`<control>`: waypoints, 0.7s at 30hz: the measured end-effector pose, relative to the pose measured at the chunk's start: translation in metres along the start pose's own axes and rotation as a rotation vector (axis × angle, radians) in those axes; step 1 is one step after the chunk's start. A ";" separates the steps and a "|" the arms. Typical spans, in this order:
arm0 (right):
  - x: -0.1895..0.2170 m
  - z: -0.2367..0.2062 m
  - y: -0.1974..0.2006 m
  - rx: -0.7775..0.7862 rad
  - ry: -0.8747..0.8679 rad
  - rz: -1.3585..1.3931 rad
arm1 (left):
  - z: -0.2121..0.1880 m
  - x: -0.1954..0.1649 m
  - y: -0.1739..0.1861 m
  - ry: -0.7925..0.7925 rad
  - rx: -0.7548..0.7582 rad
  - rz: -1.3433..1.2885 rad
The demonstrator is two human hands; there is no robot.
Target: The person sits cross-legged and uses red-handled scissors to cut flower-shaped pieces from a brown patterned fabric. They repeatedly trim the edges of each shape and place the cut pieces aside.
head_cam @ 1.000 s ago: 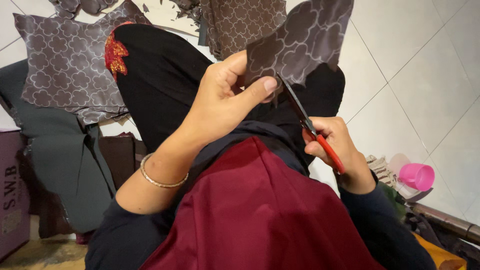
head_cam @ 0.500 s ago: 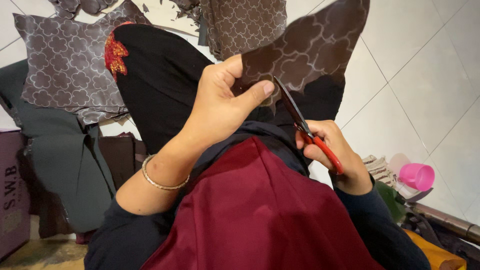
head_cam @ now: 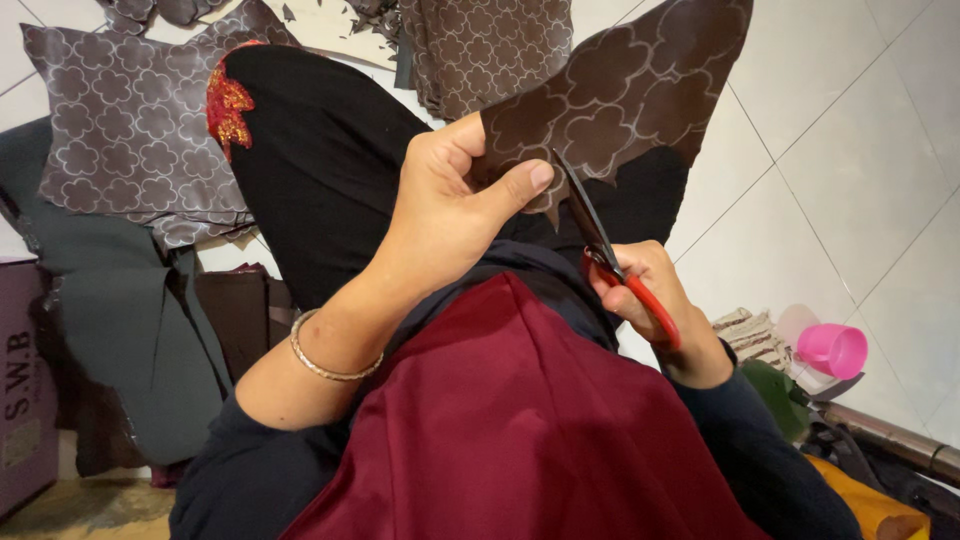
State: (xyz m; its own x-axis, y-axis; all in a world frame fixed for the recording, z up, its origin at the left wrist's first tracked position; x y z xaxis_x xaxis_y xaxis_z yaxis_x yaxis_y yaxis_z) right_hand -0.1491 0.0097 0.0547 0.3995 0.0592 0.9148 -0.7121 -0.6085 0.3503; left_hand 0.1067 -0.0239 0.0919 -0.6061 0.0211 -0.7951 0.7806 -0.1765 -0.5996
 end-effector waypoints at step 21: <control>0.004 0.006 -0.007 -0.016 0.050 0.004 | 0.001 -0.003 0.000 0.025 -0.008 0.081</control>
State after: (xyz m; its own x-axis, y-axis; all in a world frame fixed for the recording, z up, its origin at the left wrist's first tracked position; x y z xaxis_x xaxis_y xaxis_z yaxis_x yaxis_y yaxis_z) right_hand -0.1389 0.0096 0.0541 0.3676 0.0970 0.9249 -0.7226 -0.5963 0.3497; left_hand 0.1087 -0.0244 0.0948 -0.5374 0.0313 -0.8427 0.8279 -0.1709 -0.5343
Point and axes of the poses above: each hand's wrist, its own z-axis towards the middle knuckle, its own y-axis out of the back of the hand, x = y × z, the point moved 4 cm from there along z, towards the middle knuckle, and after that the axes turned 2 degrees about -z, right-handed, at the moved point
